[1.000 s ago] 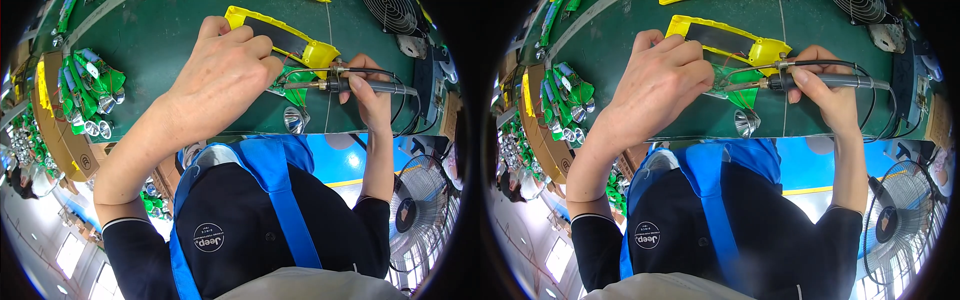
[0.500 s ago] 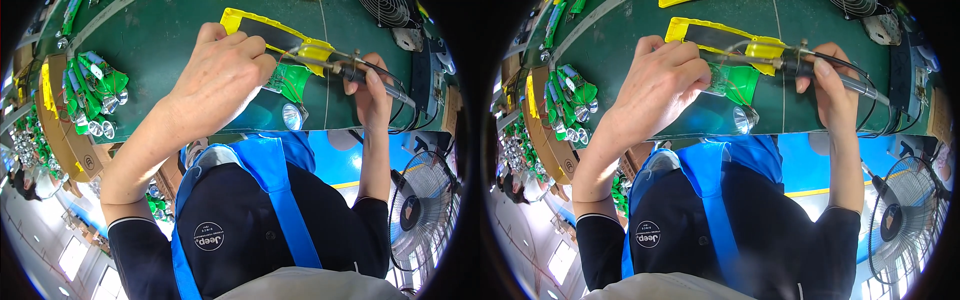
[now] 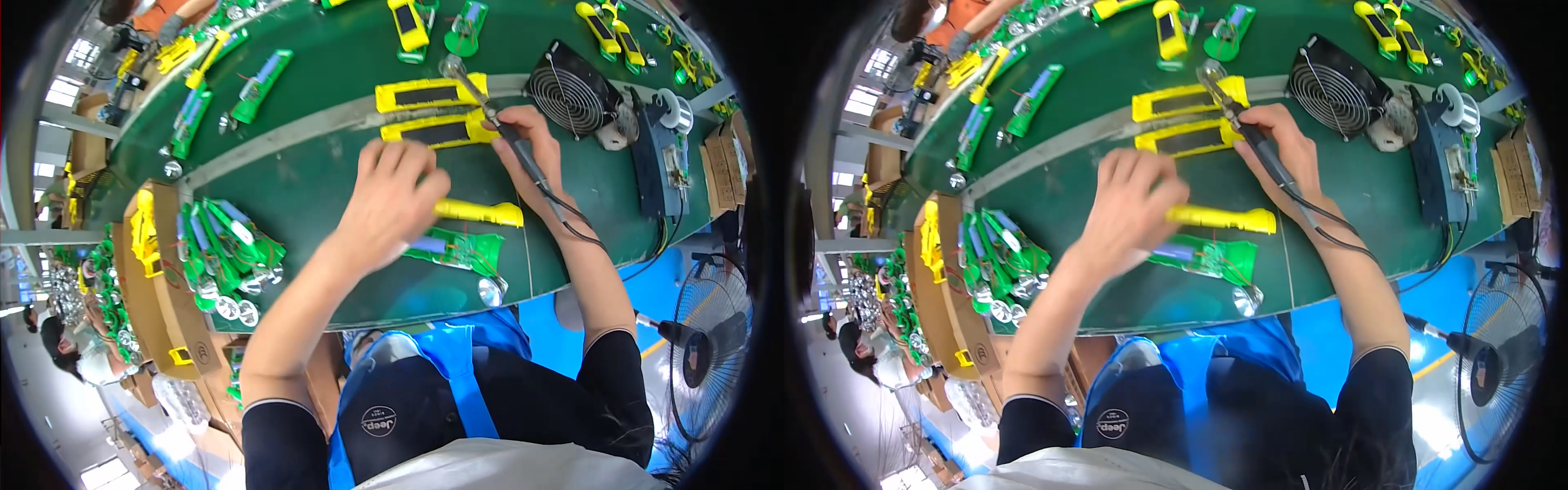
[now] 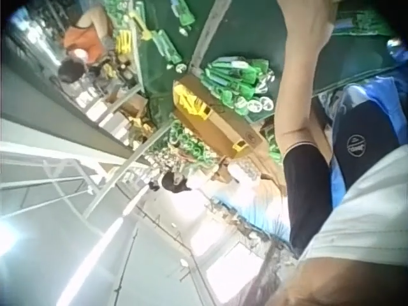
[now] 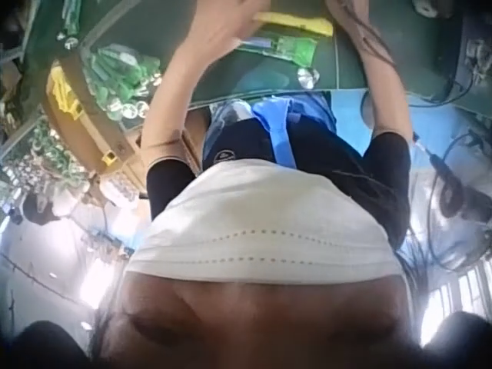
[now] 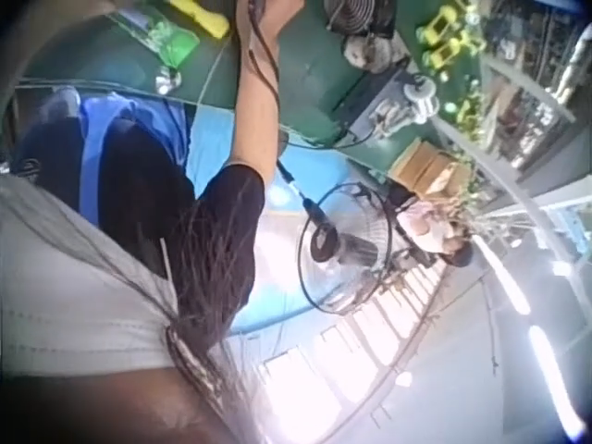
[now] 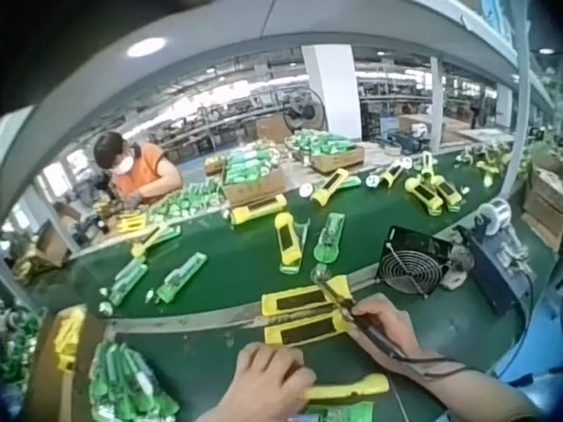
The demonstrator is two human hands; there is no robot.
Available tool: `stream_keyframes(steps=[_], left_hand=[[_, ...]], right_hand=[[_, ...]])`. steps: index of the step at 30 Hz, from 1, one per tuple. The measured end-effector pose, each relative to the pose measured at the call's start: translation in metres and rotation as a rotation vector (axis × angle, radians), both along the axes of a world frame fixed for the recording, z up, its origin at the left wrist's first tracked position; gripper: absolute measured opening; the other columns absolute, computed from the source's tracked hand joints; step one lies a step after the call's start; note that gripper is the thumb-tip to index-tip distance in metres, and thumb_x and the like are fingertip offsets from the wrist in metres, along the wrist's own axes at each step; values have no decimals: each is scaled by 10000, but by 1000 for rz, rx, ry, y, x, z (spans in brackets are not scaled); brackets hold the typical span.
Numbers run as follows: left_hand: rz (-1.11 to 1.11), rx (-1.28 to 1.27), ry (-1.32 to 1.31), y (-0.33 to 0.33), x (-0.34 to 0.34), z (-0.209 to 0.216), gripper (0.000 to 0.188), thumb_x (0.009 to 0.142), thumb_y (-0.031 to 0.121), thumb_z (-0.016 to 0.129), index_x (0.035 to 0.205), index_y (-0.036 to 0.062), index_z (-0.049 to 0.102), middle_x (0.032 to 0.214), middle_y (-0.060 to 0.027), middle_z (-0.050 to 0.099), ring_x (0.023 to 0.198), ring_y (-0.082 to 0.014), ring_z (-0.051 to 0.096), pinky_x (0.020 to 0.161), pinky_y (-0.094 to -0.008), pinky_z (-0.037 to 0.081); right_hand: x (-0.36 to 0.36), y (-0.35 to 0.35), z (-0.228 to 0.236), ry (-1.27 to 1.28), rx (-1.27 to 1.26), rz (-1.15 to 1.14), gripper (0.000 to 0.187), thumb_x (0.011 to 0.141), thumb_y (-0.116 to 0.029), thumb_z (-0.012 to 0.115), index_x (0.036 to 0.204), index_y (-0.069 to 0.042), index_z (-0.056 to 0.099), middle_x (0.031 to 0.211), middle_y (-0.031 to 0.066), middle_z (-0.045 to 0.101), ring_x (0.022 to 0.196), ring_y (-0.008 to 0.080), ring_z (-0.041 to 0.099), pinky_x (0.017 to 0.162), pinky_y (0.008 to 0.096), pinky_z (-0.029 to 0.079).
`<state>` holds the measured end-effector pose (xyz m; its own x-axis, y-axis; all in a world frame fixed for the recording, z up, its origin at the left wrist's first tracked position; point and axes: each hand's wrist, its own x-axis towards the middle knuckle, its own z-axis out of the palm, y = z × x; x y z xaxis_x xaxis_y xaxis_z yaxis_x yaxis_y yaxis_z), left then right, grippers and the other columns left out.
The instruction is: Soldering electronic components and assembling plastic housings for solar-powered flashlights on an assembly line.
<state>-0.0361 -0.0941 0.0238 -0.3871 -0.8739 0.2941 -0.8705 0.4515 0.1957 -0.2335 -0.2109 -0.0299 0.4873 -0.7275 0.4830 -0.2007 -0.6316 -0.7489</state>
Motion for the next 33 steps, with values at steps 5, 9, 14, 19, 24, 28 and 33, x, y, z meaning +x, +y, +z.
stream_keyframes(steps=[5, 9, 14, 19, 24, 28, 33], left_hand=[[36, 99, 1, 59, 11, -24, 472, 613, 313, 732, 952, 83, 498, 1031, -108, 513, 1008, -297, 481, 911, -438, 345], [103, 30, 256, 81, 25, -32, 454, 637, 222, 760, 967, 61, 493, 1018, -130, 527, 956, -316, 509, 850, -412, 400], [594, -4, 598, 7, 61, -1, 496, 669, 108, 750, 1011, 41, 398, 848, -130, 519, 754, -255, 574, 704, -374, 468], [881, -161, 362, -103, 119, -40, 490, 707, 274, 744, 995, 56, 412, 848, -154, 580, 758, -351, 583, 681, -430, 459], [670, -579, 84, -165, 109, -41, 294, 749, 269, 705, 863, 57, 538, 863, -122, 589, 846, -321, 544, 747, -415, 421], [162, -518, 112, -247, 62, -13, 370, 719, 233, 717, 1023, 95, 558, 915, -161, 588, 911, -367, 523, 787, -455, 422], [340, 159, -87, -311, -27, -22, 556, 766, 402, 625, 1266, 254, 431, 1029, -191, 587, 1077, -365, 525, 840, -450, 457]], right_hand=[[11, -1, -5, -22, -59, 6, 302, 767, 71, 601, 1037, -17, 495, 966, 94, 527, 858, 147, 557, 784, 245, 460], [-32, 11, -20, 19, -6, -9, 282, 811, 19, 558, 1069, -21, 451, 994, 96, 459, 885, 175, 542, 772, 271, 465], [-49, 39, -18, -249, 133, -67, 327, 805, 38, 554, 1101, -35, 436, 978, 136, 497, 785, 208, 606, 727, 304, 476], [-41, 37, -20, -216, 80, 75, 285, 844, -22, 527, 1106, -39, 415, 957, 132, 531, 873, 215, 556, 798, 325, 444], [-55, 35, -23, -188, 127, 19, 278, 895, -139, 528, 1112, -38, 386, 901, 145, 599, 942, 204, 489, 796, 327, 440], [-52, 27, -26, -393, 171, 70, 350, 788, 29, 607, 1091, -15, 436, 1000, 157, 475, 715, 207, 626, 630, 283, 530], [-59, 25, -16, -175, 84, 28, 310, 853, -161, 603, 1083, -23, 448, 956, 169, 503, 718, 220, 621, 646, 303, 512]])
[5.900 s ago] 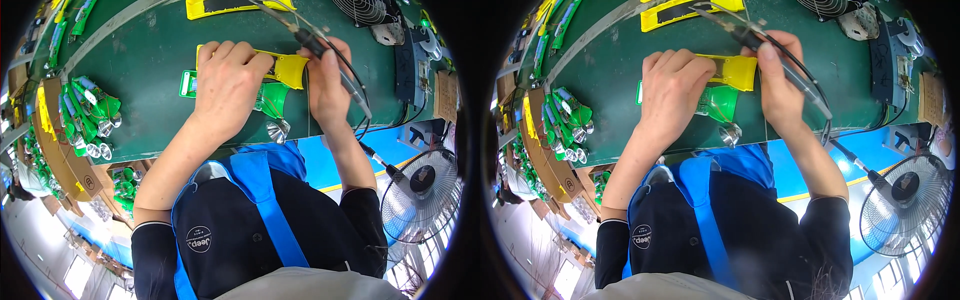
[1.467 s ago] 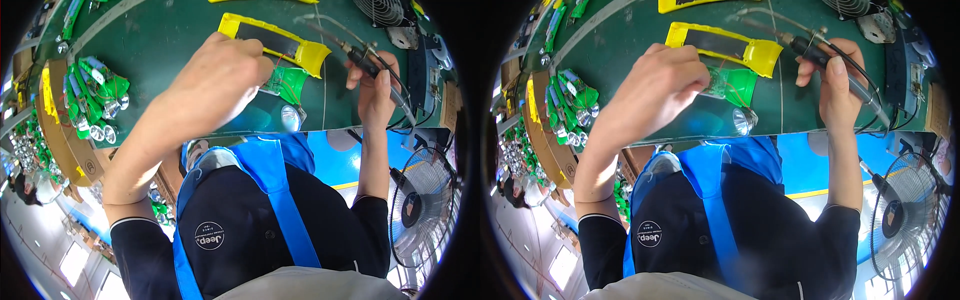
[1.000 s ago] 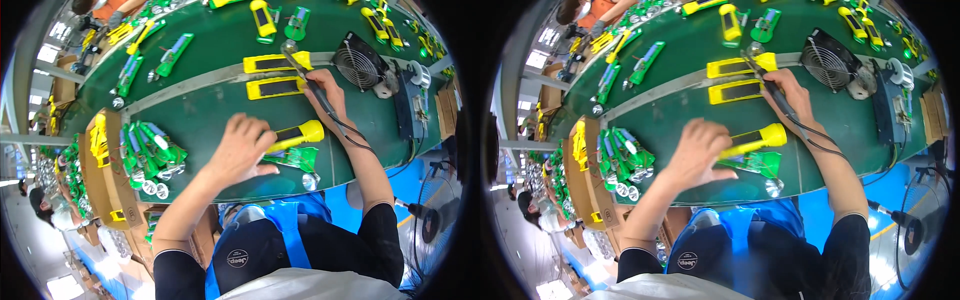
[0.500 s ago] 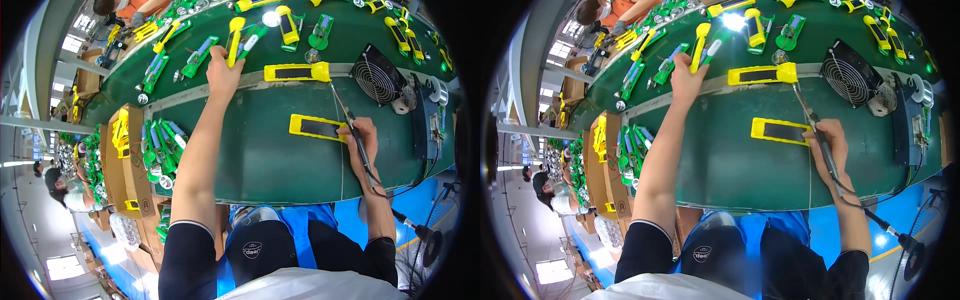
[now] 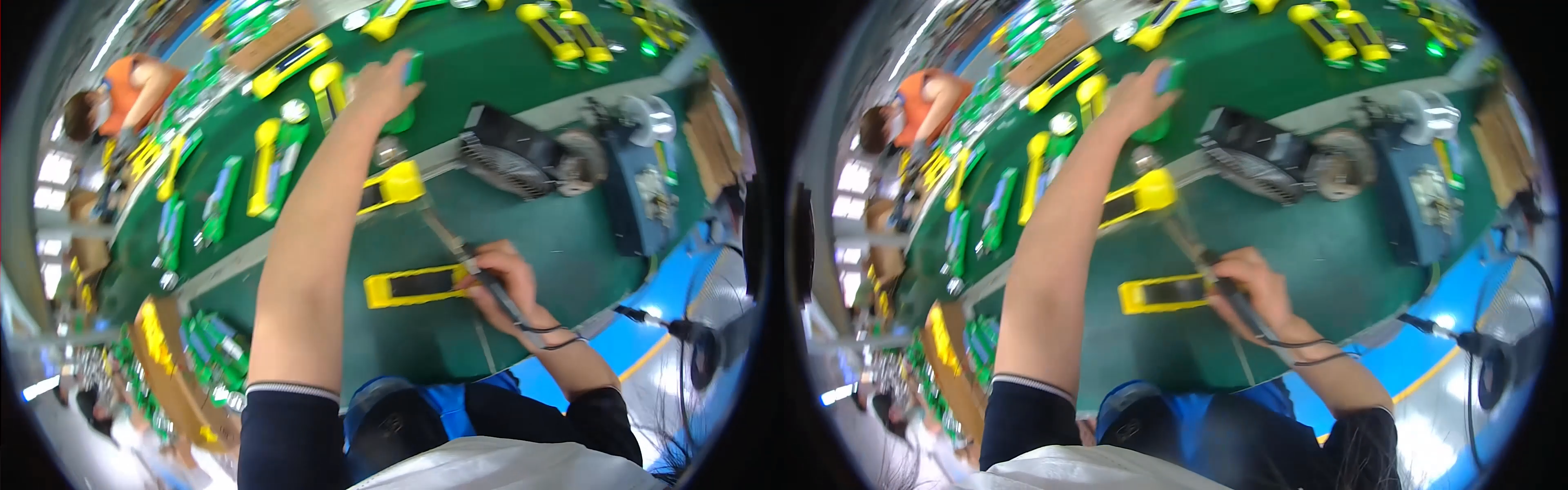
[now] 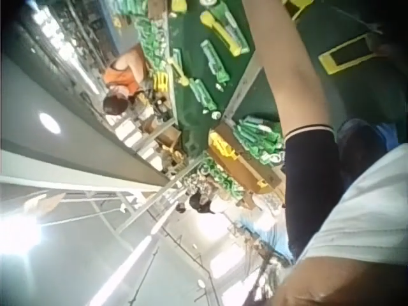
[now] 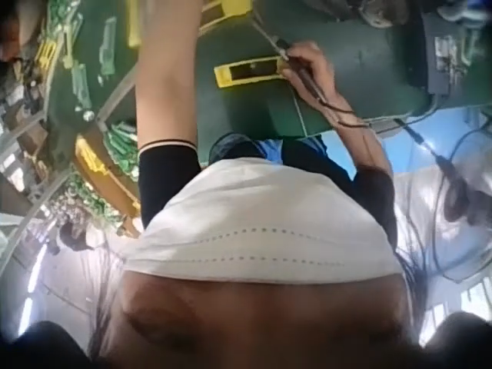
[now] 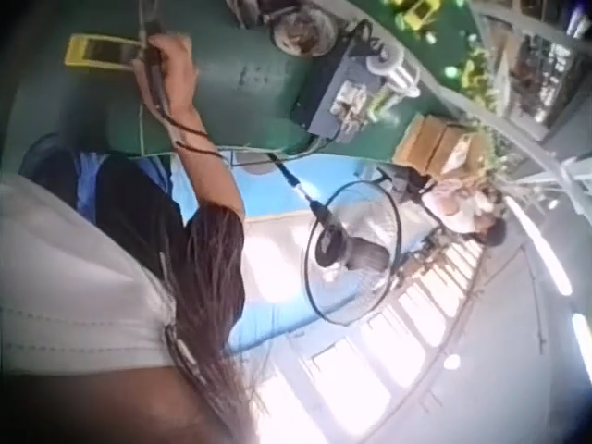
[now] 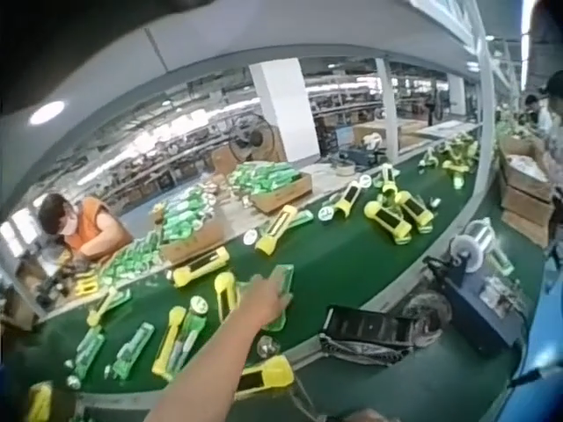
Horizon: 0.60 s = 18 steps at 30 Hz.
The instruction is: Soldering electronic components and assembling plastic housings for solar-powered flashlights on an assembly line.
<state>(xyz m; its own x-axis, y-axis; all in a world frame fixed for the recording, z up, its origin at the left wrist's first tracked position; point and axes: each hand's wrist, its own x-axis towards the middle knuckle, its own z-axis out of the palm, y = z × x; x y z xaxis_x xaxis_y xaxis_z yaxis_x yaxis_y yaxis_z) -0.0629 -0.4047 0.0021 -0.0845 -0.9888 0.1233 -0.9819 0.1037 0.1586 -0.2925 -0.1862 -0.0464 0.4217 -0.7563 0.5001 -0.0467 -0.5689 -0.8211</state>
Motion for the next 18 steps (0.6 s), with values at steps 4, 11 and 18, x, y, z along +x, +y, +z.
stream_keyframes(steps=[4, 11, 18], left_hand=[[28, 128, 45, 16, -8, 16, 495, 780, 248, 575, 1246, 348, 442, 1131, -235, 508, 1044, -372, 536, 829, -454, 464], [-180, 73, 478, 200, 42, 86, 450, 811, 218, 651, 1223, 131, 495, 1041, -118, 506, 928, -208, 529, 786, -310, 443], [352, 595, 1547, 384, 17, 32, 692, 887, 234, 582, 1433, 67, 193, 1095, -143, 565, 970, -174, 554, 859, -291, 433]], right_hand=[[12, -3, 2, -38, -43, 18, 324, 804, -118, 668, 1049, -7, 488, 896, 162, 569, 731, 238, 630, 599, 292, 508], [17, 15, 7, -73, -16, -25, 358, 757, 28, 674, 1035, -37, 457, 882, 113, 544, 678, 175, 592, 550, 269, 465], [41, 7, 5, -21, 121, 111, 255, 852, -40, 572, 1068, -43, 437, 895, 77, 565, 842, 147, 591, 761, 267, 464]])
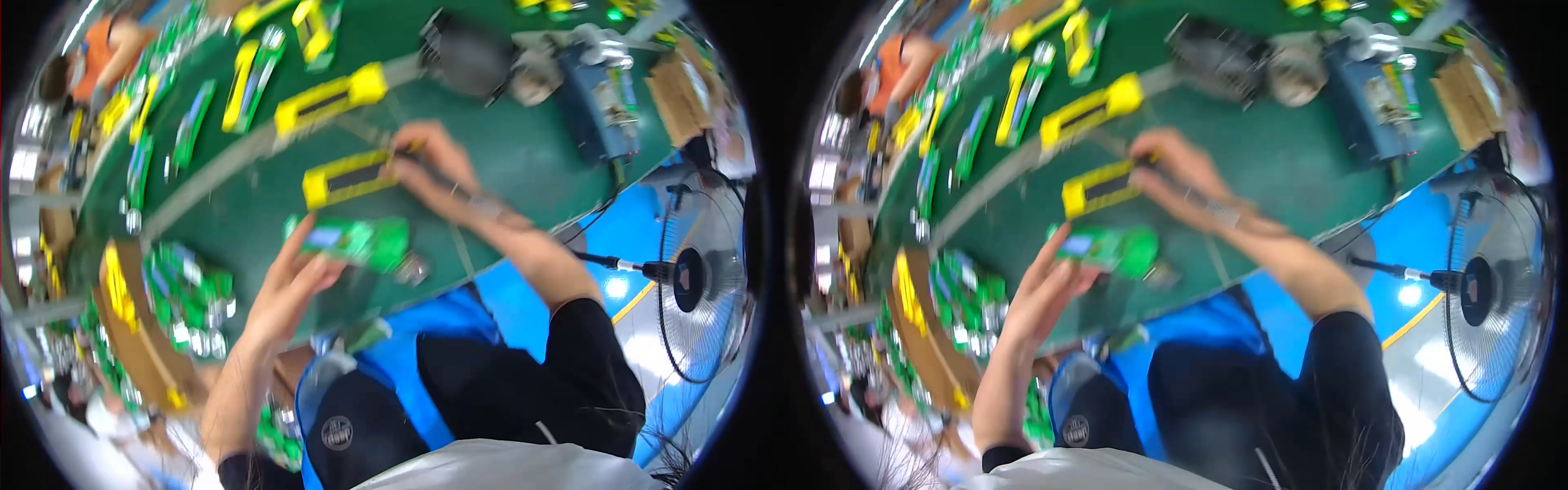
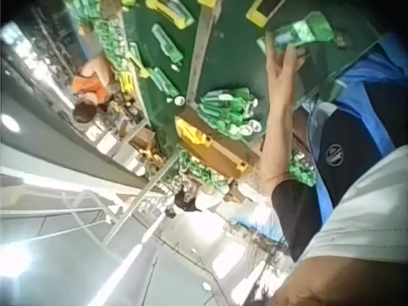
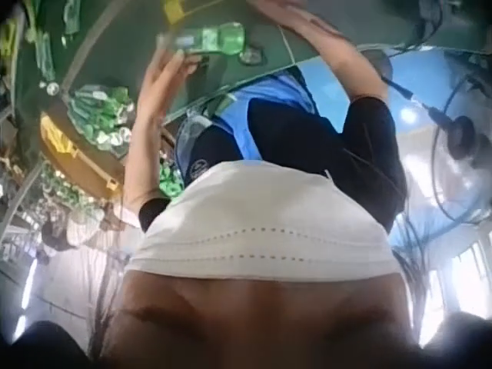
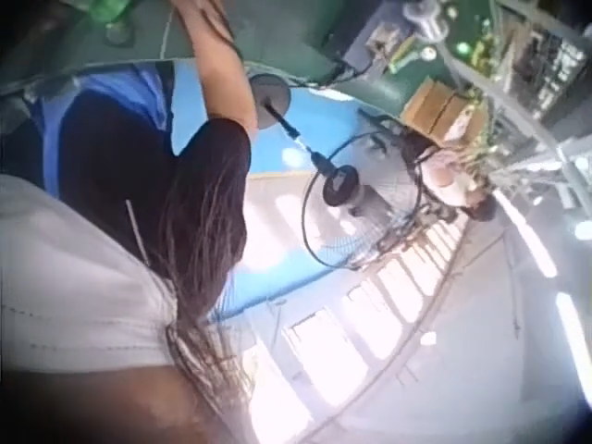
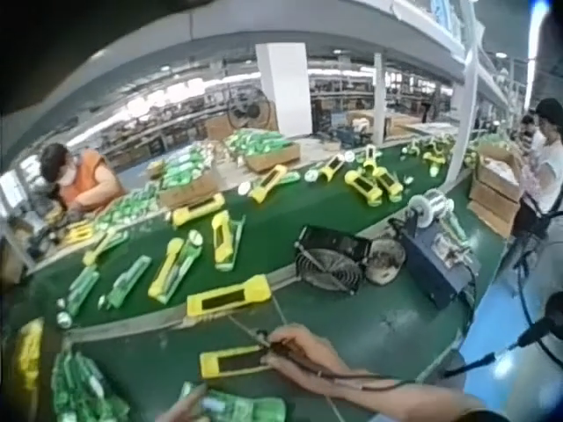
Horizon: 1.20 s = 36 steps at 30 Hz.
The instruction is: Soldering electronic components and assembling plastic housings for solar-powered flashlights on an assembly line.
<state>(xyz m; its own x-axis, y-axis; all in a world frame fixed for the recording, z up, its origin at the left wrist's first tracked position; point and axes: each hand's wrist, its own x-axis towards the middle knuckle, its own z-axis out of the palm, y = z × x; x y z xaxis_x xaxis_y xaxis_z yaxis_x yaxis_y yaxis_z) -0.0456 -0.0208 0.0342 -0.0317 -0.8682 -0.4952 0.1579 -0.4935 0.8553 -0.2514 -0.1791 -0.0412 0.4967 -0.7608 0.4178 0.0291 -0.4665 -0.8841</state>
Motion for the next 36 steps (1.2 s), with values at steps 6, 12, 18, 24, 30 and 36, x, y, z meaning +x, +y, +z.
stream_keyframes(steps=[6, 12, 18, 24, 30, 36], left_hand=[[-59, -107, -339, -1, -8, 2, 476, 869, 69, 559, 1313, 49, 390, 1019, -121, 593, 940, -186, 579, 790, -304, 478], [-410, -992, -1003, -39, -7, -22, 246, 694, 13, 643, 925, 55, 571, 878, -96, 517, 839, -282, 525, 701, -363, 447], [-443, -968, -922, -47, -16, -37, 163, 692, 4, 667, 818, 56, 577, 918, -79, 516, 853, -267, 535, 698, -344, 455], [-189, -758, -976, -39, -25, -31, 126, 680, -14, 639, 762, 30, 556, 948, -93, 540, 877, -277, 548, 733, -340, 467], [-268, -633, -1045, -47, -28, -22, 93, 671, -26, 599, 743, -9, 542, 971, -125, 549, 907, -319, 548, 769, -371, 458], [-285, -616, -1047, -47, -29, -23, 95, 662, -27, 595, 730, -14, 531, 937, -130, 538, 886, -327, 541, 764, -380, 452]], right_hand=[[-36, 6, 22, -38, -334, -303, 342, 874, -263, 590, 1092, -44, 444, 974, 126, 576, 871, 202, 574, 817, 341, 449], [-75, 60, 8, -464, 252, -157, 257, 871, -247, 575, 985, -53, 451, 895, 101, 538, 773, 177, 494, 755, 357, 394], [-77, 70, 2, -521, 663, -96, 169, 881, -207, 518, 882, -48, 461, 796, 75, 506, 699, 140, 420, 747, 337, 356], [-60, 74, 13, -102, 525, -196, 186, 842, -161, 559, 894, 0, 483, 779, 83, 534, 672, 115, 502, 658, 247, 413], [-56, 73, 17, 9, 493, -196, 221, 833, -175, 596, 897, 11, 496, 774, 84, 570, 647, 112, 541, 625, 229, 435], [-54, 76, 17, 48, 471, -183, 242, 834, -197, 613, 884, 12, 502, 775, 87, 580, 638, 108, 565, 627, 224, 449]])
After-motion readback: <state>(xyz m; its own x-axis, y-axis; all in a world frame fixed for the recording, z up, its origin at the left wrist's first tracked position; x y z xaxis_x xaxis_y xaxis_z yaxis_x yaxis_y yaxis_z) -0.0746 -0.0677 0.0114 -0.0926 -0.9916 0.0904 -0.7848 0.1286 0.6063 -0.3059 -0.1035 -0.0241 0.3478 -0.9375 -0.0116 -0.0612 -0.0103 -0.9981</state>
